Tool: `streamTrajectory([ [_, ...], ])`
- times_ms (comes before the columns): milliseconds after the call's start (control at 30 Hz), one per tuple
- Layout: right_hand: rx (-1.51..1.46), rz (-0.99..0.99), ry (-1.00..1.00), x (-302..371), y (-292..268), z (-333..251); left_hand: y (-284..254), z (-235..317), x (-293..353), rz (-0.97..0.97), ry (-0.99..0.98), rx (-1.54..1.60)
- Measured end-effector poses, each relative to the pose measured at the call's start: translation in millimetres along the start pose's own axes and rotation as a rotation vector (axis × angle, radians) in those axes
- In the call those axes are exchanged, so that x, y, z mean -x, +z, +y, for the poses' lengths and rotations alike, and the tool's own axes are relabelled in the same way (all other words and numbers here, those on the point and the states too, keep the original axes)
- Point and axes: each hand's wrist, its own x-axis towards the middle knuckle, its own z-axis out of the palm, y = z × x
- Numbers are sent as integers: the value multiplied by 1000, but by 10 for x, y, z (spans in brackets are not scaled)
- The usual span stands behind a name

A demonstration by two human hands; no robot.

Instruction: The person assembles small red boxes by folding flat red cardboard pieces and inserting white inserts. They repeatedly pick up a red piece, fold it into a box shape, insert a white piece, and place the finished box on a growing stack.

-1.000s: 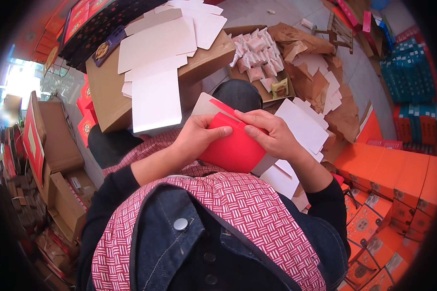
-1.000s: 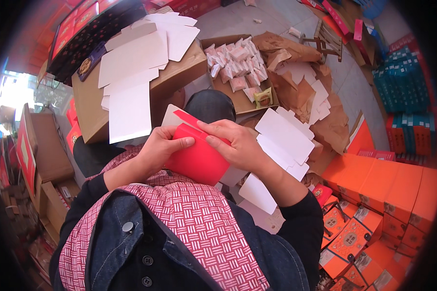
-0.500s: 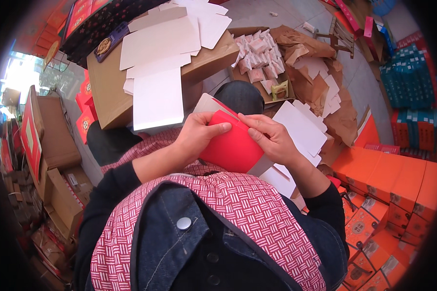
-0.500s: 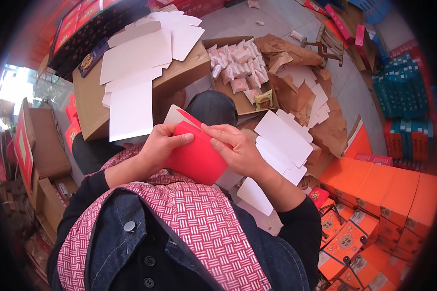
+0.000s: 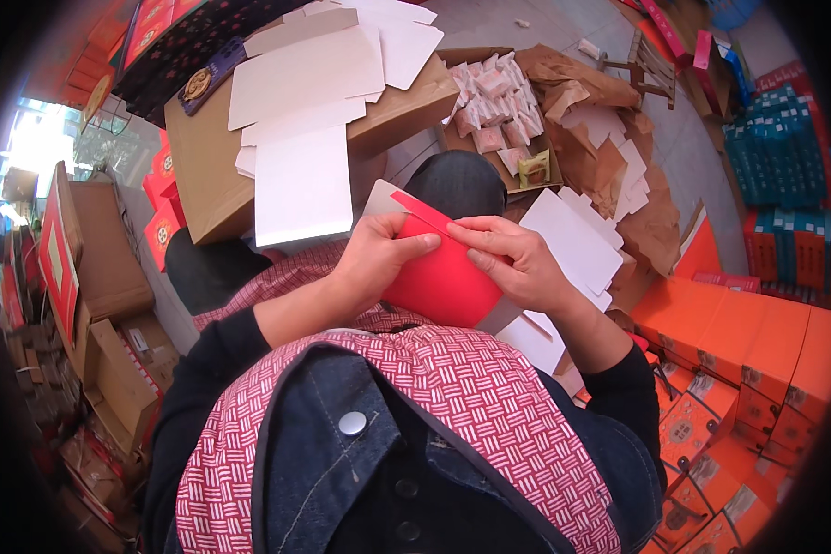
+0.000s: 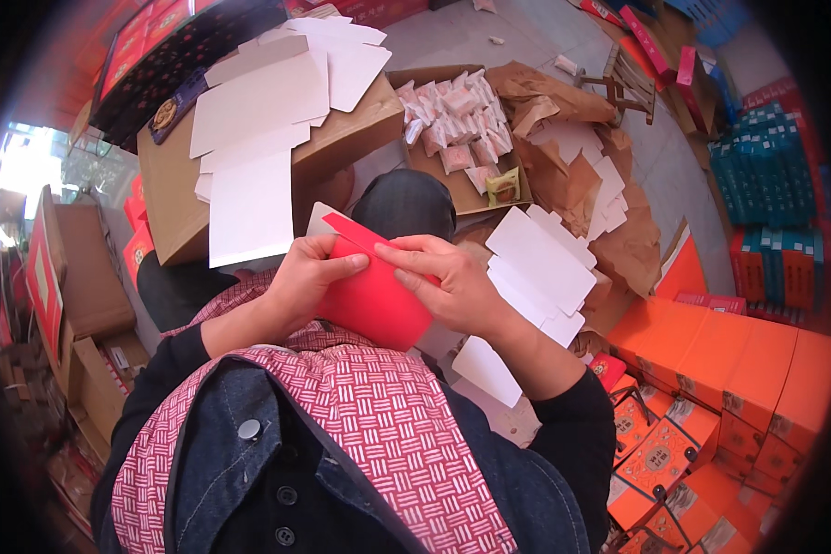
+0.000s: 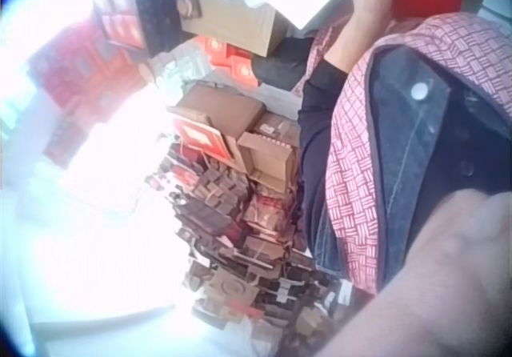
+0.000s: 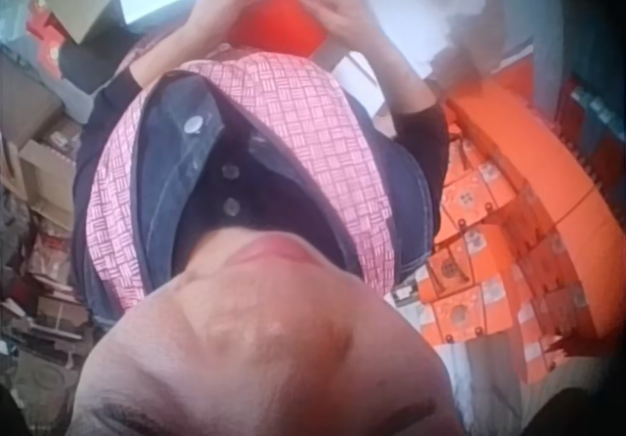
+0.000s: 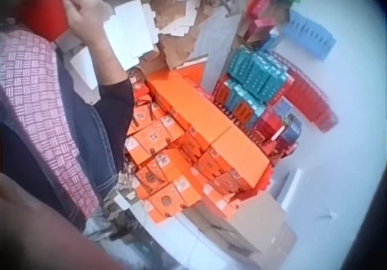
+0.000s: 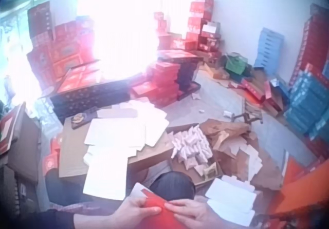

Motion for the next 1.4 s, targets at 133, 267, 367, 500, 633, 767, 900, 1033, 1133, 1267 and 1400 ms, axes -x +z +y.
streamTrajectory([
  [133, -48, 49, 51, 21, 6, 42, -12, 40, 20, 12, 18, 10],
  [267, -52, 51, 43, 45, 59, 24, -49, -33, -20, 12, 44, 29],
  [367, 25, 39, 44, 59, 61, -22, -47, -36, -20, 12, 29, 1],
  [500, -2, 149, 51, 137, 3, 17, -54, 42, -92, 125, 517, -495],
  [633, -405, 577, 133, 231, -10, 5, -54, 213, -111, 427, 955, -797],
  [767, -420, 561, 74, 334, 371, 92, 81, 38, -246, 58, 593, -175],
  [900, -533, 644, 139, 293, 245, 262, -12, -28, -350, -133, 472, -169],
  [1033, -544, 647, 175, 224, 188, 430, -47, -94, -475, -186, 403, -182],
  [1133, -490, 600, 223, 249, 154, 546, -143, -96, -587, -231, 316, -116],
  [1267, -385, 641, 77, 199, 45, 690, -127, -55, -707, -253, 241, 36],
  [1400, -487, 666, -73, 160, 37, 660, -78, -91, -724, -130, 379, -40],
])
